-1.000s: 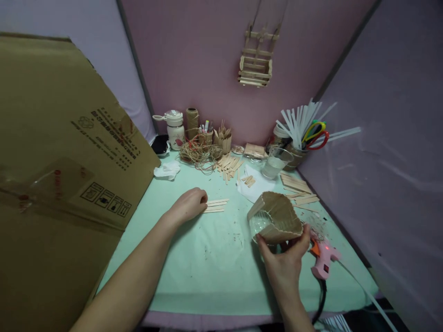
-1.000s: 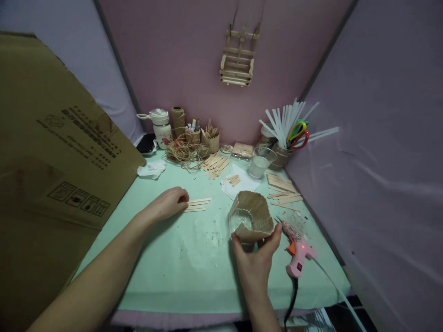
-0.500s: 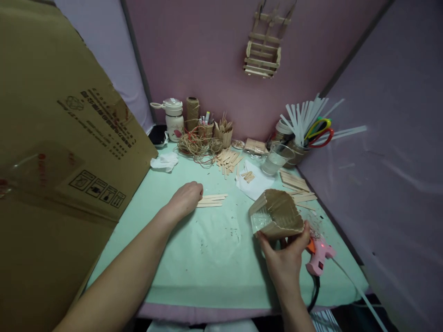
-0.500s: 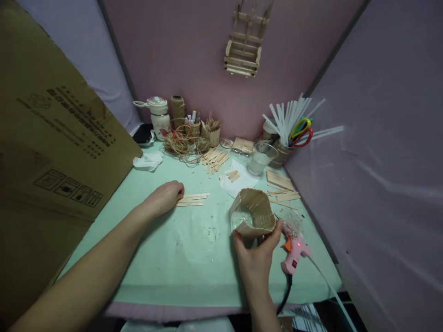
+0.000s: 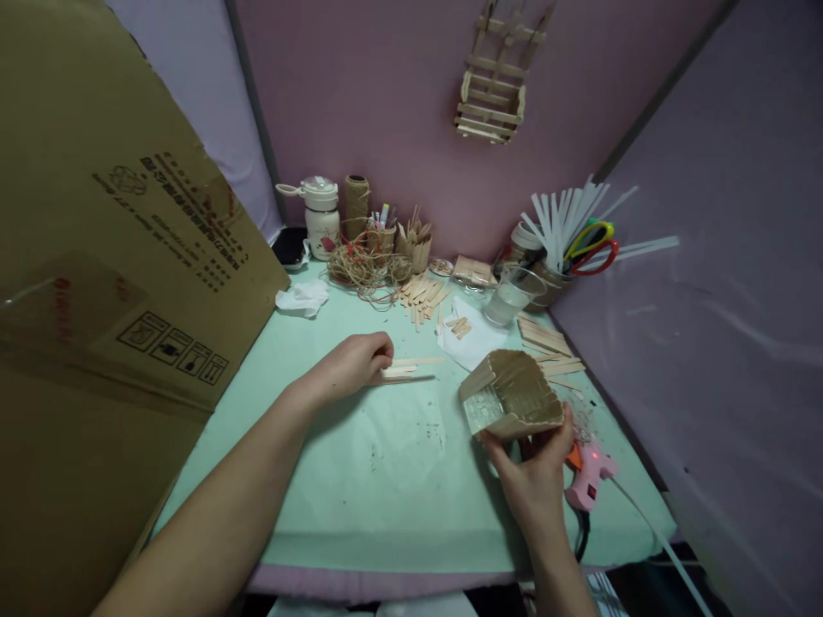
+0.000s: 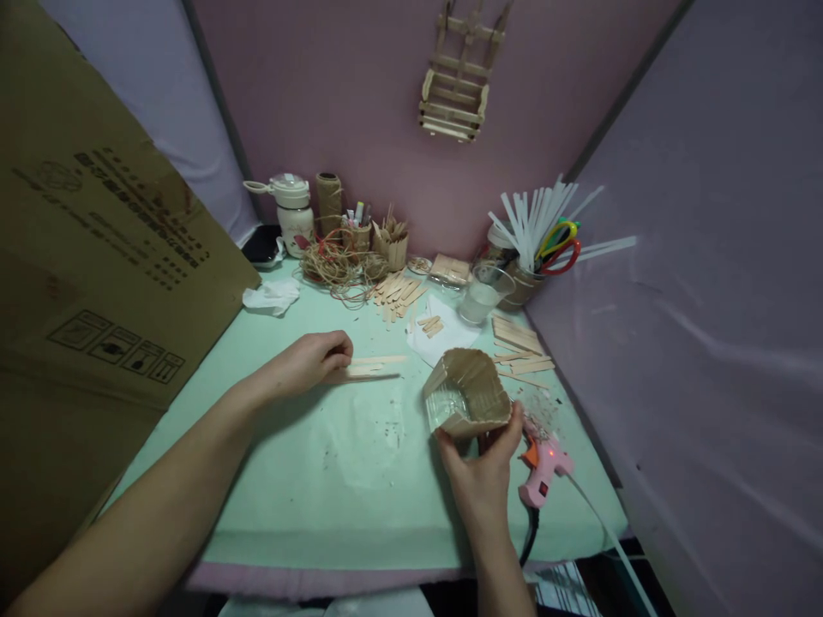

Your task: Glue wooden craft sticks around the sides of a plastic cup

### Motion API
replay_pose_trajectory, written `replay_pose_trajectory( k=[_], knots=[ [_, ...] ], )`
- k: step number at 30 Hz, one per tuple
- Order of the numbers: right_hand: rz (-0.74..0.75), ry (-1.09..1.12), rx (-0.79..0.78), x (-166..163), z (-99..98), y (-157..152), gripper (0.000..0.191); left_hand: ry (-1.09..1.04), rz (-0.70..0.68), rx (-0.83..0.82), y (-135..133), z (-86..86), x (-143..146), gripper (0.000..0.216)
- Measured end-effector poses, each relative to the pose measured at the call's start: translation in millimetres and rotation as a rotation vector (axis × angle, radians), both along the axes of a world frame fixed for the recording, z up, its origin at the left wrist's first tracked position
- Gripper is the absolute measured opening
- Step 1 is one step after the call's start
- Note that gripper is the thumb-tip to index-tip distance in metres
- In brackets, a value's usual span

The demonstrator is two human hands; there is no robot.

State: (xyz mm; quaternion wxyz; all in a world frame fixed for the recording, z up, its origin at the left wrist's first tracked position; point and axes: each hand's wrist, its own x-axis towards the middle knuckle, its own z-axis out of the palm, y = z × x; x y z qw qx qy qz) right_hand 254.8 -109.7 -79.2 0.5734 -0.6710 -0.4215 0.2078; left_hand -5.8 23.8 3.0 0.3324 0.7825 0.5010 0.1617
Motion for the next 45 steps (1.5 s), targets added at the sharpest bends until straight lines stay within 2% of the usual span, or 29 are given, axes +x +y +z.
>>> replay_pose_trajectory(
  k=[2, 4, 7, 9, 11, 13, 14, 17, 20, 24, 29, 31, 33, 35, 37, 39, 41, 43, 45],
  knots=[
    [0.004, -0.075, 0.006, 3.4, -1.7, -2.3, 0.118, -0.120, -0.025, -0.136, -0.2, 2.8, -2.5, 0.013],
    [-0.059, -0.231, 0.067, 3.8, -1.0, -9.5, 0.111, -0.179, -0.101, -0.275, -1.2, 6.6, -6.8, 0.017],
    [-0.187, -0.510, 0.309, -4.5, 5.5, -27.7, 0.087, -0.166, -0.304, -0.456, -7.0, 12.7, -9.9, 0.017],
    [-0.063, -0.633, 0.402, -16.2, 12.9, -40.0, 0.064, -0.163, -0.426, -0.544, -14.7, 14.9, -5.8, 0.015],
    [0.265, -0.694, 0.318, -30.1, 20.3, -47.9, 0.042, -0.175, -0.495, -0.576, -23.8, 14.2, 2.9, 0.014],
    [0.432, -0.707, 0.226, -41.9, 25.0, -50.0, 0.028, -0.183, -0.508, -0.552, -32.3, 11.2, 13.3, 0.015],
    [0.451, -0.700, 0.202, -45.8, 26.0, -49.3, 0.024, -0.192, -0.499, -0.531, -35.6, 9.3, 18.2, 0.014],
    [0.410, -0.619, 0.174, -49.5, 24.9, -44.9, 0.018, -0.260, -0.428, -0.519, -41.6, 4.9, 29.3, 0.013],
    [0.337, -0.439, 0.142, -46.5, 24.3, -41.9, 0.013, -0.416, -0.355, -0.577, -44.6, 3.8, 36.1, 0.020],
    [0.298, -0.239, 0.056, -46.0, 28.3, -41.0, 0.012, -0.602, -0.342, -0.618, -49.5, 3.1, 43.3, 0.029],
    [0.268, -0.217, 0.052, -49.6, 28.2, -43.4, 0.017, -0.620, -0.298, -0.566, -52.6, -0.4, 47.0, 0.020],
    [0.143, -0.270, 0.126, -42.0, 28.0, -46.4, 0.022, -0.593, -0.277, -0.524, -50.5, -0.9, 44.6, 0.019],
    [-0.068, -0.317, 0.172, -22.9, 29.6, -49.9, 0.026, -0.572, -0.251, -0.484, -46.8, 0.1, 40.4, 0.019],
    [-0.309, -0.341, 0.077, 7.6, 32.7, -52.7, 0.035, -0.566, -0.210, -0.445, -42.5, 2.6, 35.5, 0.019],
    [-0.415, -0.428, -0.183, 43.6, 35.7, -54.1, 0.053, -0.563, -0.162, -0.407, -38.7, 5.8, 31.3, 0.020],
    [-0.354, -0.526, -0.470, 74.9, 37.6, -54.3, 0.060, -0.560, -0.121, -0.362, -36.1, 8.2, 28.5, 0.020],
    [-0.224, -0.553, -0.709, 93.2, 38.7, -52.9, 0.055, -0.549, -0.099, -0.312, -34.6, 8.4, 27.4, 0.019],
    [-0.138, -0.550, -0.867, 97.4, 40.5, -49.3, 0.053, -0.516, -0.101, -0.247, -33.7, 6.2, 27.7, 0.018],
    [-0.109, -0.555, -0.950, 93.3, 43.8, -43.0, 0.051, -0.471, -0.122, -0.184, -33.2, 2.7, 28.6, 0.018]
  ],
)
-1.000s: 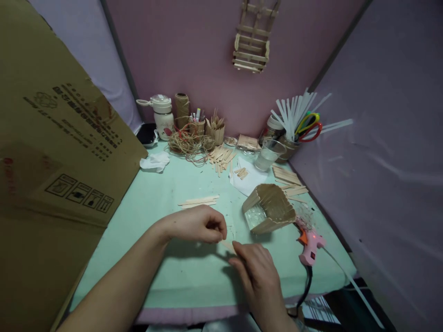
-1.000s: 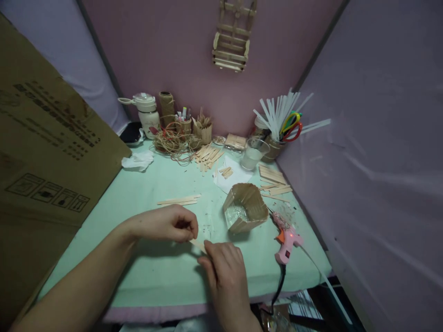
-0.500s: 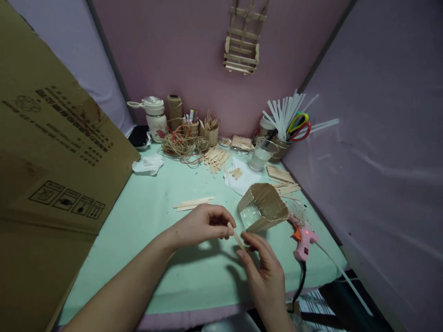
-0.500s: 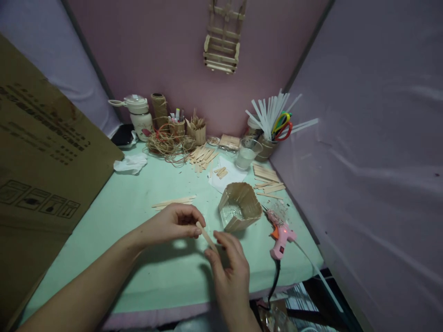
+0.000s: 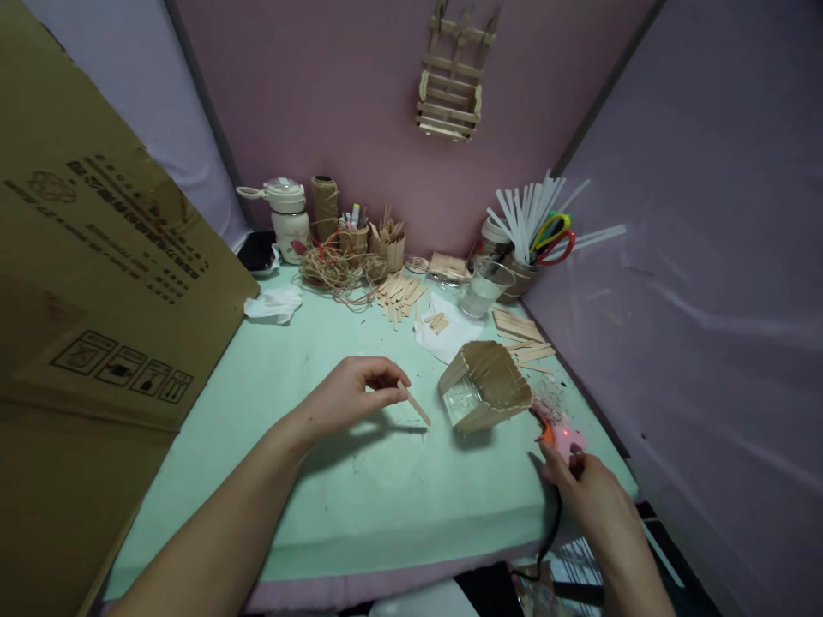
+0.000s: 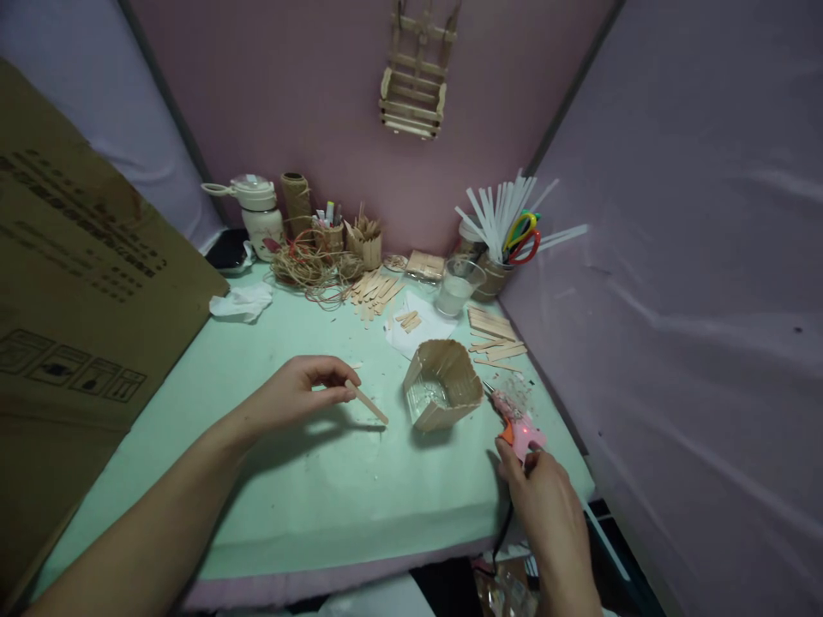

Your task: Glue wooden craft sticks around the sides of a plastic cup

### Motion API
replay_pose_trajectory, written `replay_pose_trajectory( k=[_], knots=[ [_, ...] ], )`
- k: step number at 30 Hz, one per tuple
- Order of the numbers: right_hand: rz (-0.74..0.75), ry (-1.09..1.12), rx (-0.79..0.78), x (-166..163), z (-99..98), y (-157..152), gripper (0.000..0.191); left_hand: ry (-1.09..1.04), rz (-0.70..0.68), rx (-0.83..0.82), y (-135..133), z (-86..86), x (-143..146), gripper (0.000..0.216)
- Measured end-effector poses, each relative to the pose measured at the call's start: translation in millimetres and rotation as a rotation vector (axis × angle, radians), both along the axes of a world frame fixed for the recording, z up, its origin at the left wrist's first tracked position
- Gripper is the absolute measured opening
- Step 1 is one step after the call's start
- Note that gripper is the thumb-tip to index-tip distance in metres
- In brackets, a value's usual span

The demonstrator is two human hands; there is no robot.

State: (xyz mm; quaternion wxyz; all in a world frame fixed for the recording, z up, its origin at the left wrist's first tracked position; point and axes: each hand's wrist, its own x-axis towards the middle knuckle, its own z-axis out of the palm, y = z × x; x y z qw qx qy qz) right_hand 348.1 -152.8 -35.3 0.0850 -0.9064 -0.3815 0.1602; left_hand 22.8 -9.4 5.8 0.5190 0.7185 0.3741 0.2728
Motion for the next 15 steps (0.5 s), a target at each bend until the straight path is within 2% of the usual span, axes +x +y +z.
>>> replay_pose_trajectory(
  k=[4, 6, 7, 9, 12, 15],
  knots=[
    [-0.010, 0.003, -0.104, -3.0, 6.9, 13.6, 0.035, 0.069, -0.014, 0.106, 0.3, -4.8, 1.0, 0.019],
    [-0.054, 0.010, -0.073, 2.4, 6.3, 15.8, 0.027, 0.096, -0.012, 0.142, 0.0, -4.8, 0.5, 0.019],
    [-0.096, 0.037, -0.009, 5.4, 4.8, 15.3, 0.023, 0.106, -0.014, 0.152, -0.2, -4.4, 0.1, 0.020],
    [-0.216, 0.203, 0.226, 9.2, 1.0, 11.8, 0.023, 0.120, -0.018, 0.165, -0.6, -3.3, -0.9, 0.021],
    [-0.375, 0.628, 0.619, 6.8, -0.8, 4.1, 0.040, 0.132, -0.013, 0.181, -1.0, -1.7, -1.8, 0.020],
    [-0.477, 0.959, 0.777, 0.5, 7.1, -3.1, 0.048, 0.139, -0.009, 0.185, -1.5, -0.3, -1.8, 0.019]
  ],
)
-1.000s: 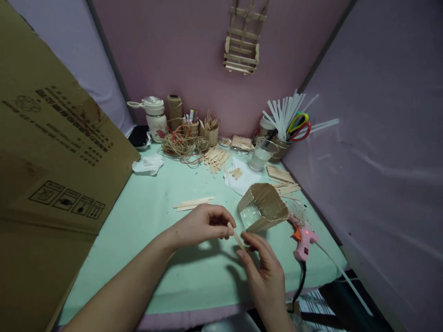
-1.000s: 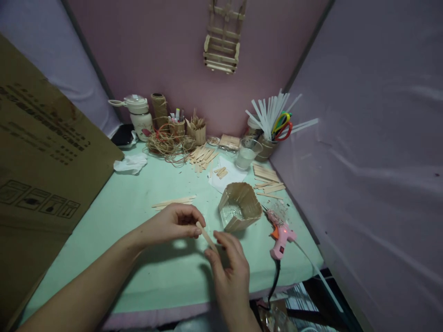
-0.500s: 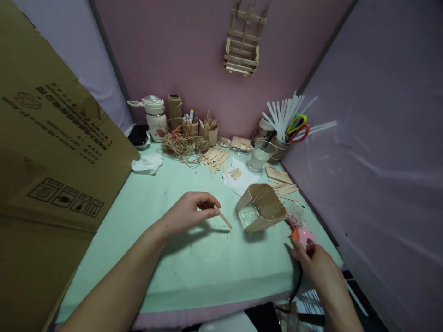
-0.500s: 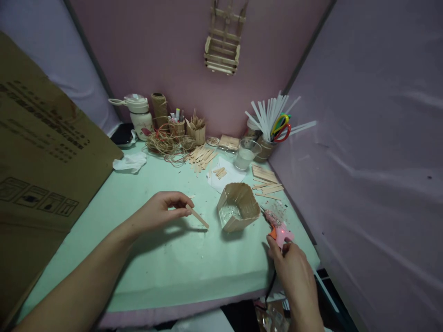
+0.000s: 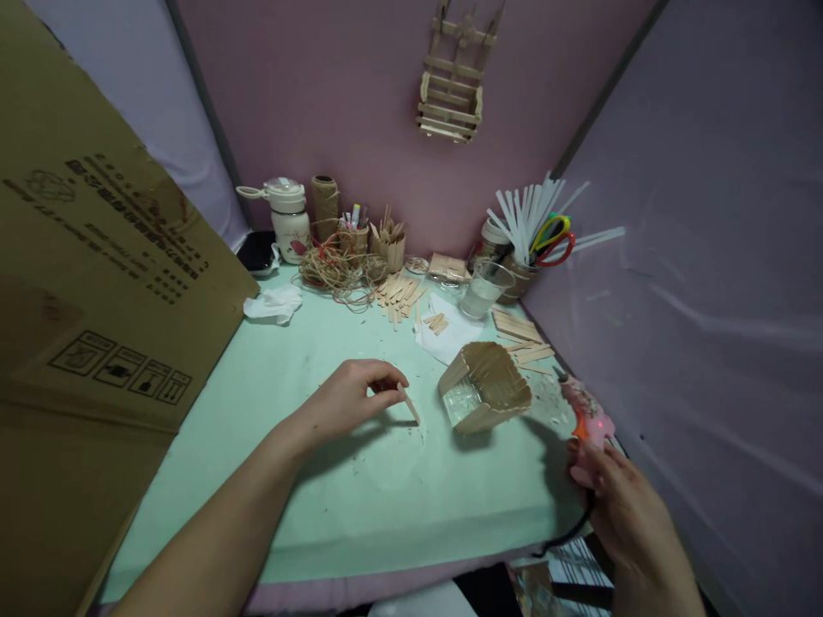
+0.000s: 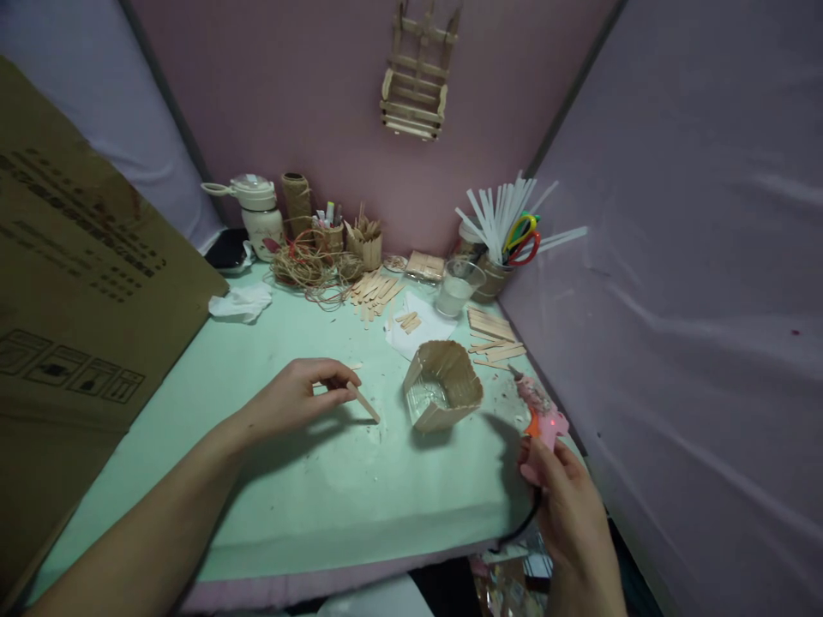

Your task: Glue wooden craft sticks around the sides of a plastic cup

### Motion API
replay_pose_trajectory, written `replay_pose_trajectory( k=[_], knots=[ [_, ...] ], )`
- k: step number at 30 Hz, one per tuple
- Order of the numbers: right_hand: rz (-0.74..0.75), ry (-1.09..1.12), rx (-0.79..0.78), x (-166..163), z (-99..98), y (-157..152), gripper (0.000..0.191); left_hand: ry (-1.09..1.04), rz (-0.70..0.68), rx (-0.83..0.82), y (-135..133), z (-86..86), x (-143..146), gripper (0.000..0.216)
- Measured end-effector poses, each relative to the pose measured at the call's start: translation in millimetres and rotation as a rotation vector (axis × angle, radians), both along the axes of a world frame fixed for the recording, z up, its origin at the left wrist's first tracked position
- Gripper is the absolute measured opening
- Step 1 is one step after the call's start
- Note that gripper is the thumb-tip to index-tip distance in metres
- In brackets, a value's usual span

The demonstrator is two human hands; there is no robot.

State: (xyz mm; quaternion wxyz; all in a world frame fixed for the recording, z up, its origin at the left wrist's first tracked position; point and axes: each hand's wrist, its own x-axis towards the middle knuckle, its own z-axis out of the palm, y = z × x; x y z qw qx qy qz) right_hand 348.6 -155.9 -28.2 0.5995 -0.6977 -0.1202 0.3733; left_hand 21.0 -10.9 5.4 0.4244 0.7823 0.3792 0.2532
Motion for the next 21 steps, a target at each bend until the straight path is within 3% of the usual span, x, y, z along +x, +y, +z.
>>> replay_pose_trajectory(
  k=[3, 7, 11, 14, 18, 21],
  knots=[
    [0.038, 0.234, 0.091, -5.8, 12.6, -8.0, 0.053, -0.003, -0.007, -0.025, -1.5, 0.6, 0.8, 0.018],
    [0.104, 0.299, 0.185, -19.9, 24.1, -20.8, 0.047, -0.044, -0.055, -0.105, -5.3, 1.2, 3.2, 0.019],
    [0.113, 0.213, 0.250, -40.0, 25.8, -32.8, 0.042, -0.066, -0.093, -0.149, -6.2, 3.4, 4.8, 0.018],
    [0.217, 0.119, 0.271, -55.0, 21.5, -39.9, 0.041, -0.071, -0.085, -0.137, -4.7, 3.6, 2.5, 0.018],
    [0.407, 0.007, 0.187, -79.6, 12.2, -43.0, 0.035, -0.034, -0.017, -0.085, -10.2, -1.6, -5.2, 0.017],
    [0.455, -0.115, 0.105, -98.1, 3.1, -39.4, 0.040, 0.007, 0.061, -0.007, -21.5, -10.6, -12.2, 0.016]
  ],
)
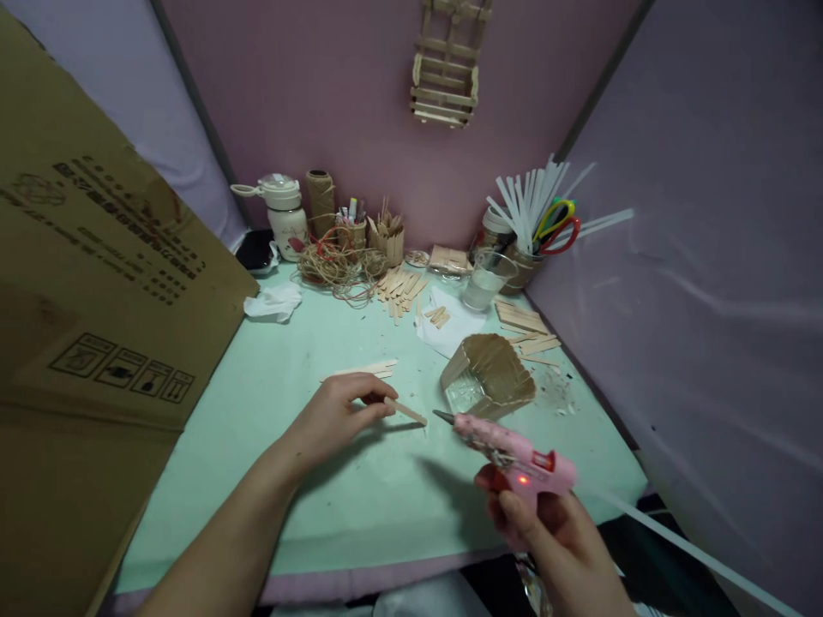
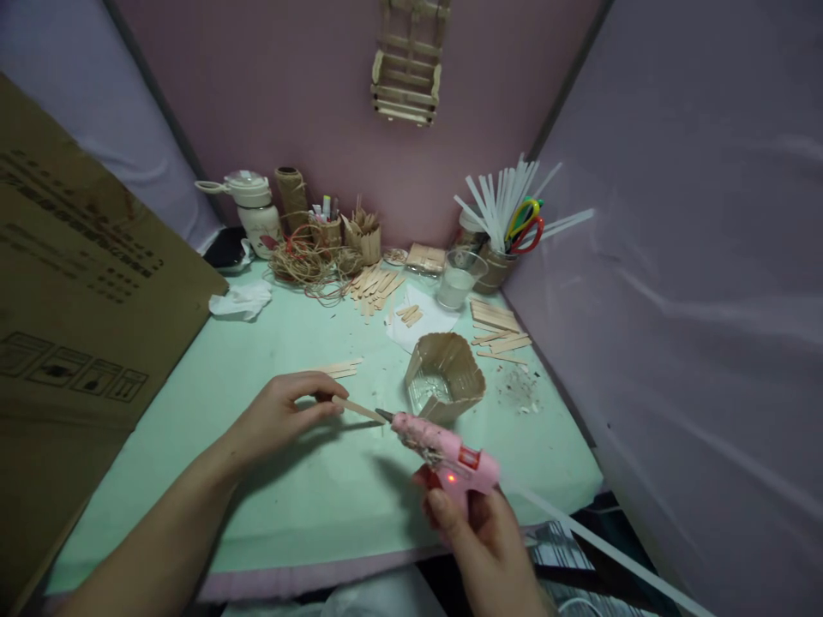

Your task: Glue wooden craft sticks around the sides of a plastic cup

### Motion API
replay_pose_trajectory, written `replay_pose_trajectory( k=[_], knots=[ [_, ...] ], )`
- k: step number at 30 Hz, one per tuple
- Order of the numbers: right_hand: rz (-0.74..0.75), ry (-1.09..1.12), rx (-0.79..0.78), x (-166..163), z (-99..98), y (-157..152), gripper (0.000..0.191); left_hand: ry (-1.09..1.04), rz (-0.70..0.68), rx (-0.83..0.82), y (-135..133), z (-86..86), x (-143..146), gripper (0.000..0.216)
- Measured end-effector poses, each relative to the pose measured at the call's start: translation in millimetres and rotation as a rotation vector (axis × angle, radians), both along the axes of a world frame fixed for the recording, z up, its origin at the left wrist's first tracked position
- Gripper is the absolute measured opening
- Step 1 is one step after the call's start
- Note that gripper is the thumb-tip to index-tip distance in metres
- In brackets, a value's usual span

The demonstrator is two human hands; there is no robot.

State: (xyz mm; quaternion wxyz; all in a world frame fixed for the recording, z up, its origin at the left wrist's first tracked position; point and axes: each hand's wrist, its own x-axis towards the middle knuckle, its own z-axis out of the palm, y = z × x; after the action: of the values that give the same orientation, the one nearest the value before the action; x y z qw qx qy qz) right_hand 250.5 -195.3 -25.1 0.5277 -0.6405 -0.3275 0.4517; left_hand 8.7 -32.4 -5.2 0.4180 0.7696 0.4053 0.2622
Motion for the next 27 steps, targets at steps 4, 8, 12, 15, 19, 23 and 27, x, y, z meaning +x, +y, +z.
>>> replay_pose_trajectory(
  k=[4, 8, 12, 15, 19, 23, 27],
  knots=[
    [0.088, -0.182, -0.043, -11.6, -16.1, 5.8, 0.051, 0.007, 0.072, 0.069, -13.5, -13.5, -8.0, 0.014],
    [0.155, -0.241, -0.063, -16.8, -28.8, 7.6, 0.053, 0.023, 0.076, 0.130, -18.6, -21.8, -13.3, 0.014],
    [0.154, -0.312, -0.014, -28.9, -26.8, 11.4, 0.052, 0.063, 0.087, 0.184, -20.1, -24.6, -15.8, 0.014],
    [0.148, -0.336, 0.007, -36.5, -20.3, 15.4, 0.054, 0.088, 0.077, 0.199, -21.0, -24.7, -15.5, 0.014],
    [0.166, -0.360, 0.047, -39.9, -14.7, 18.7, 0.054, 0.093, 0.072, 0.225, -21.8, -23.7, -13.8, 0.014],
    [0.175, -0.366, 0.089, -40.7, -15.4, 19.2, 0.050, 0.092, 0.069, 0.236, -22.4, -22.9, -13.3, 0.014],
    [0.150, -0.391, 0.079, -41.3, -19.3, 18.1, 0.047, 0.100, 0.060, 0.243, -22.4, -22.5, -13.2, 0.014]
  ],
)
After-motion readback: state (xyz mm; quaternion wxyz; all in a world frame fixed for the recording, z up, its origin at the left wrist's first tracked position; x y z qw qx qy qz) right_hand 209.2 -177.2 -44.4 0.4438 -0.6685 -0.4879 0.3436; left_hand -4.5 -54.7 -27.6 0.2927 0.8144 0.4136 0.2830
